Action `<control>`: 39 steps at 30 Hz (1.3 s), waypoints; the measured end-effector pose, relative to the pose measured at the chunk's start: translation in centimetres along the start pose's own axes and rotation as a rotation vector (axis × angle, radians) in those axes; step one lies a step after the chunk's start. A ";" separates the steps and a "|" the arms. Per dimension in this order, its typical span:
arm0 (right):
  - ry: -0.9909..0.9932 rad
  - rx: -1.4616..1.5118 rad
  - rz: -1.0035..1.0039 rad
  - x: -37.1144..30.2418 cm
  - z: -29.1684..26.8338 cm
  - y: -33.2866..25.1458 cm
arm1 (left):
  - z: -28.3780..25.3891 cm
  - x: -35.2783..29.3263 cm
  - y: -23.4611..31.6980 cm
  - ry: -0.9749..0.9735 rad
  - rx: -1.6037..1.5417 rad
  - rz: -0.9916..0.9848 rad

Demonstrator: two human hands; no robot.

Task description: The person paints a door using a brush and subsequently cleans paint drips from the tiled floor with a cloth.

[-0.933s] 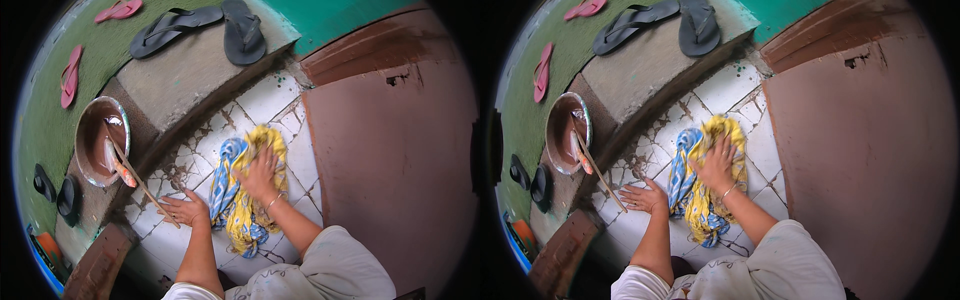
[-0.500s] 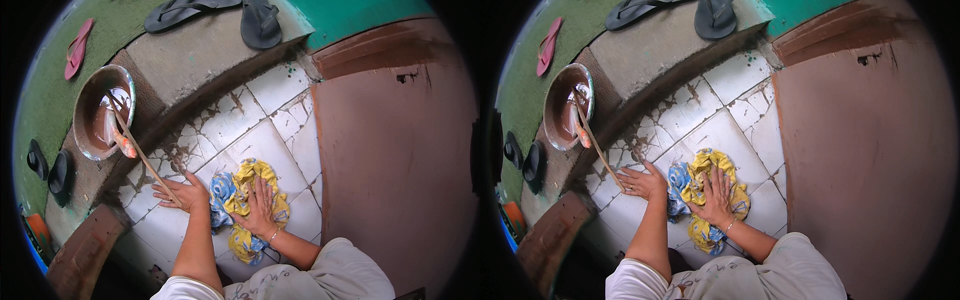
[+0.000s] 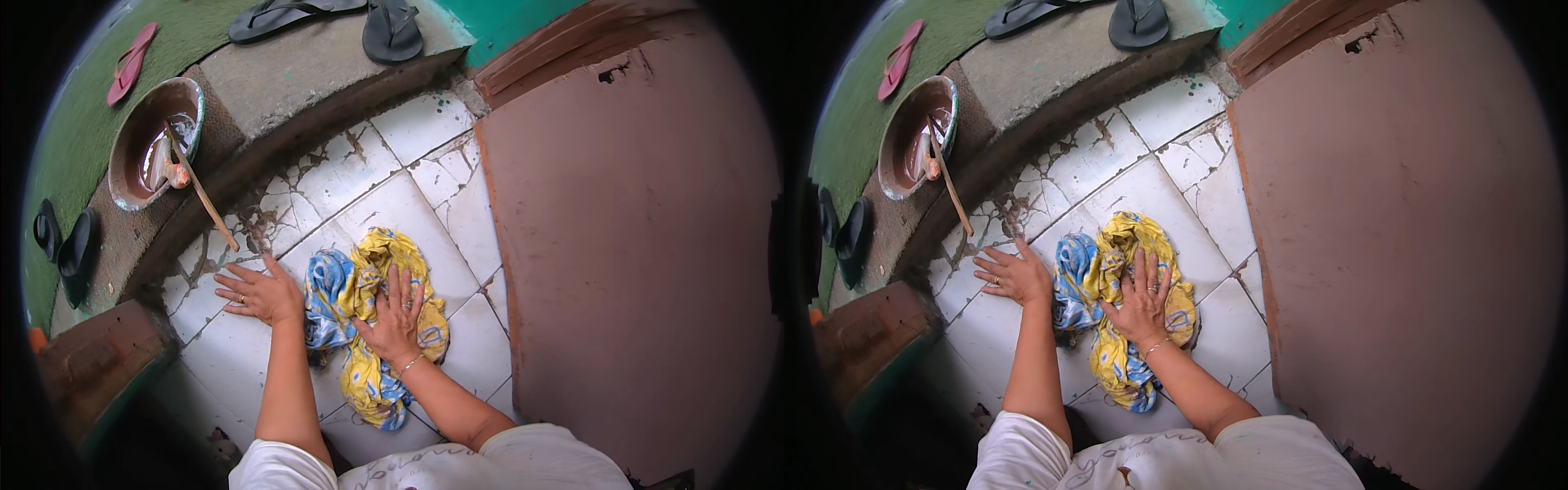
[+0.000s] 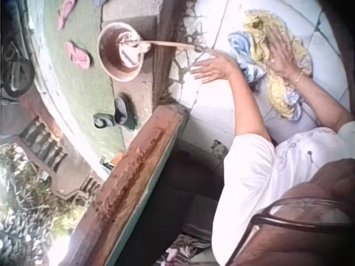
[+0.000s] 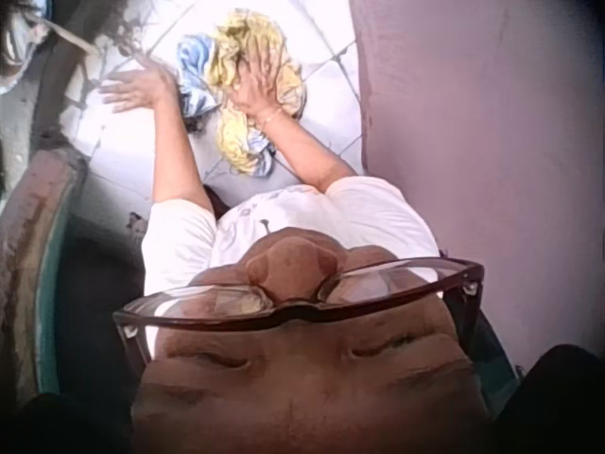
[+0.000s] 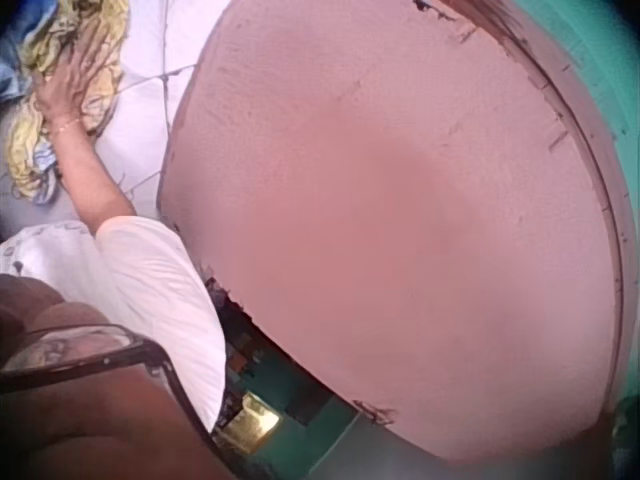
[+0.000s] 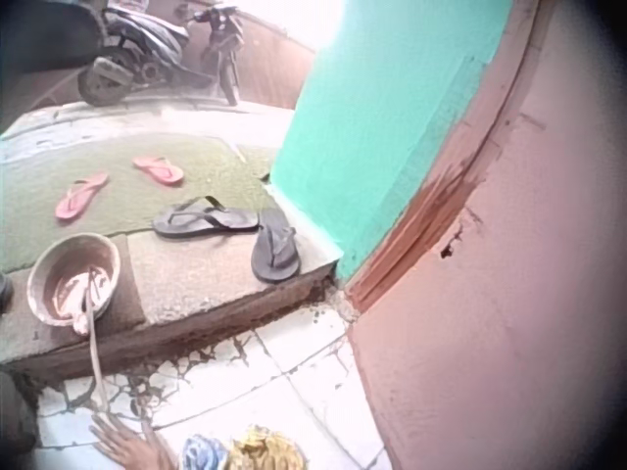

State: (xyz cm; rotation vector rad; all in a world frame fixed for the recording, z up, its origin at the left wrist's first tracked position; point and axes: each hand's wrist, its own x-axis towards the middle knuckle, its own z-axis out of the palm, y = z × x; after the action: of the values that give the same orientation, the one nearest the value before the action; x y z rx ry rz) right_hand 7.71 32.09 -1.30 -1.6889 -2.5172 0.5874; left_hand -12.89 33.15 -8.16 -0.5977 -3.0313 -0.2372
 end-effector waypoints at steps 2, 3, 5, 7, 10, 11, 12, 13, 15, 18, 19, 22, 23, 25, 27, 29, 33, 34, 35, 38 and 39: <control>0.053 -0.013 -0.001 0.9 -0.1 0.1 | -1.1 0.1 -0.7 -0.030 -0.342 -0.013; 0.072 -0.026 0.004 1.4 -0.1 0.4 | -1.9 -0.1 -0.9 -0.056 -0.511 -0.023; 0.100 -0.079 0.012 3.2 0.0 0.7 | -2.9 -1.4 0.5 0.085 -0.919 0.189; 0.130 -0.128 0.007 5.4 0.4 0.4 | -4.0 -3.3 2.4 0.071 -1.102 0.424; 0.181 -0.192 -0.017 7.8 1.2 1.1 | -2.2 -5.2 5.3 -0.154 -1.190 0.653; 0.189 -0.220 -0.019 8.2 1.5 1.2 | -2.1 -4.7 5.9 -0.187 -1.219 0.698; 0.142 -0.230 0.012 8.1 1.5 1.2 | -2.1 -4.4 6.2 -0.220 -1.249 0.745; 0.190 -0.101 0.014 8.2 1.3 1.2 | -2.0 -4.1 6.5 -0.223 -1.210 0.752; 0.284 0.161 0.014 8.0 1.0 1.5 | -2.0 -3.6 6.9 -0.227 -1.131 0.770; 0.319 0.199 -0.023 7.4 1.6 2.7 | -2.8 -3.6 7.7 -0.295 -0.963 0.783; 0.314 0.243 -0.028 7.3 1.9 2.4 | -3.1 -3.3 7.5 -0.302 -0.926 0.780; 0.392 0.336 -0.059 7.3 1.6 4.0 | -3.5 -3.7 7.9 -0.378 -0.813 0.853; 0.389 0.373 -0.066 7.7 1.2 3.7 | -3.3 -3.8 7.7 -0.396 -0.772 0.861; 0.429 0.577 0.010 8.5 -1.8 1.7 | -3.1 -3.7 7.3 -0.425 -0.733 0.888; 0.414 0.761 -0.040 9.8 -6.3 -2.2 | -3.2 -3.7 7.4 -0.421 -0.787 0.895; 0.295 0.865 -0.201 11.4 -10.0 -6.9 | -4.0 -3.2 7.2 -0.496 -0.784 0.910; 0.077 0.578 -0.456 14.3 -13.0 -14.5 | -3.0 -2.5 6.3 -0.577 -0.904 0.898; 0.056 0.479 -0.453 14.9 -13.1 -15.4 | -3.6 -1.9 6.8 -0.677 -1.046 0.846; 0.041 0.377 -0.451 15.3 -13.4 -16.4 | -4.0 -2.0 6.9 -0.656 -1.096 0.837; -0.024 0.338 -0.416 16.4 -13.0 -17.2 | -3.6 -2.5 6.9 -0.509 -1.077 0.864; -0.088 0.408 -0.376 16.6 -13.1 -17.2 | -2.7 -2.8 6.8 -0.410 -0.973 0.918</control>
State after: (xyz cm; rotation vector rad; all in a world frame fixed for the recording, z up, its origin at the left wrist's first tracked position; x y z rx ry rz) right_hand -10.81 45.06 13.91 -1.0438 -2.4539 1.0588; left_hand -7.64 37.90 -4.71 -2.1533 -2.3443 -1.6601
